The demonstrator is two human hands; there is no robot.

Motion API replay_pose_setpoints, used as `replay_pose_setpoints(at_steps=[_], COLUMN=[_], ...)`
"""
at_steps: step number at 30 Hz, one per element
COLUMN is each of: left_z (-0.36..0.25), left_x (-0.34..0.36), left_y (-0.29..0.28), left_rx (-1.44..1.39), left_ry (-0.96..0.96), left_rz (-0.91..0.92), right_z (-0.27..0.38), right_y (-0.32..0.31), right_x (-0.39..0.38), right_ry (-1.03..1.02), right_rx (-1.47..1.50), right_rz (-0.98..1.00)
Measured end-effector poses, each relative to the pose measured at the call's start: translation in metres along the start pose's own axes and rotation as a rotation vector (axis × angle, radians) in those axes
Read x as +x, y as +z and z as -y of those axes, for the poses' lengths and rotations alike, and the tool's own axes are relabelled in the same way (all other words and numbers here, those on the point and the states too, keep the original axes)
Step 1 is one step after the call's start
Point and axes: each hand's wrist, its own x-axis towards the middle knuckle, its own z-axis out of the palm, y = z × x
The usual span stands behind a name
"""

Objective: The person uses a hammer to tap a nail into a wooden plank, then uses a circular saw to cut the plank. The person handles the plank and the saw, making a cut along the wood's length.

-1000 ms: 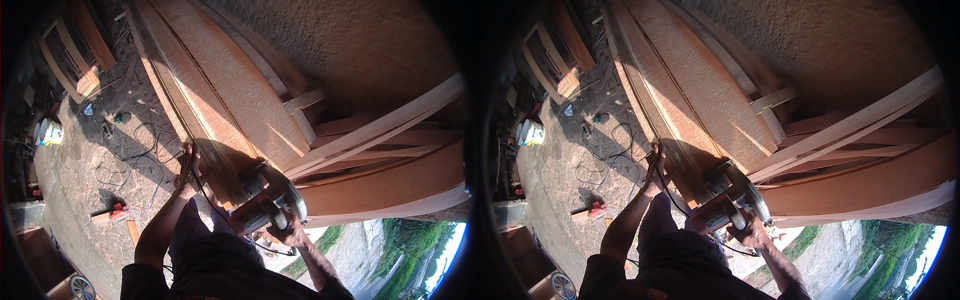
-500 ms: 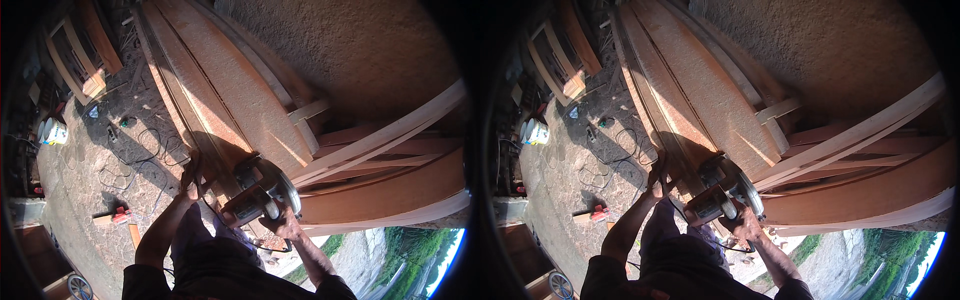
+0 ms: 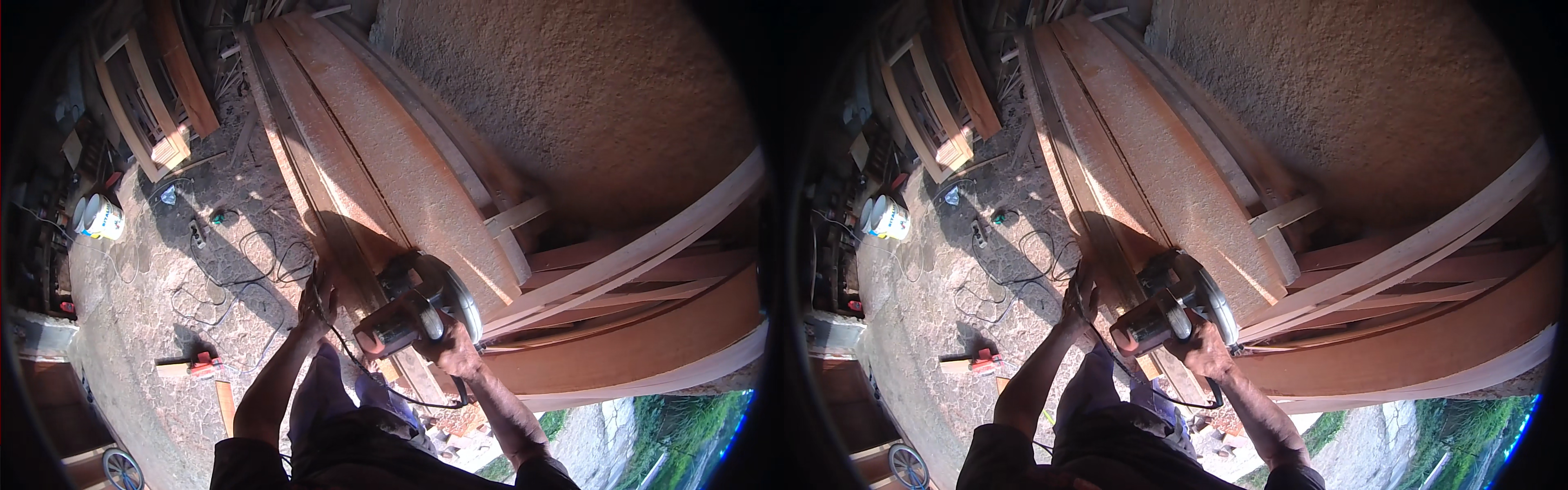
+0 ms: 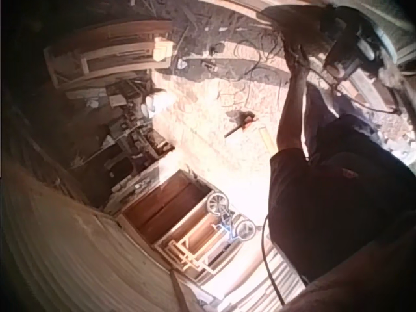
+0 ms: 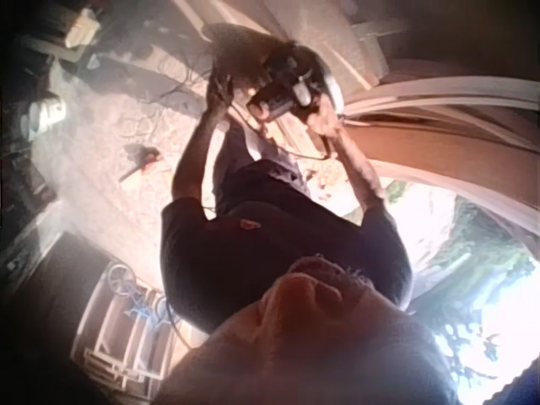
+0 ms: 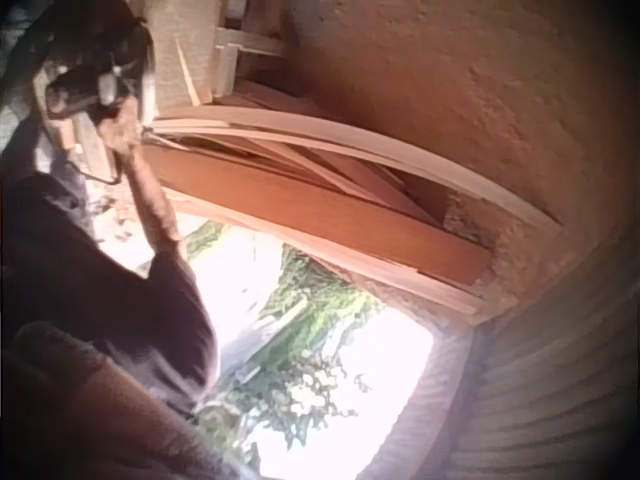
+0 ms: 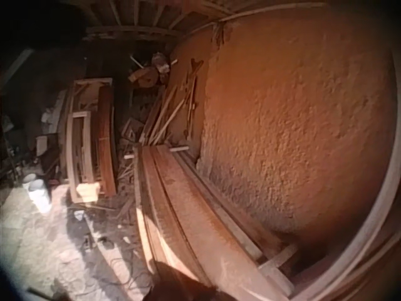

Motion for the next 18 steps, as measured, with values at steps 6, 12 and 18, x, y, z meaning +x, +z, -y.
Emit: replay_pose_setpoints(at_steps=[6,12,18], left_z=[0.025,0.054,0.085], left_x=[0.034,0.064,0.085], left_y=[-0.012,-0.012,-0.001], left_rx=[-0.114,-0.078,-0.016], left_ry=[-0.023,0.054,-0.129], left_rz=[-0.031,-0.124,0.101], right_z=[0.005,0.014,0.019], right_y=[0.010,0.015,0.022], right_x=[0.038,0.072,0.106], right_ry=[0.039,0.056,0.011], right_rx=[0.039,0.063,0.078], right_rz=[0.014,0.036,0.010])
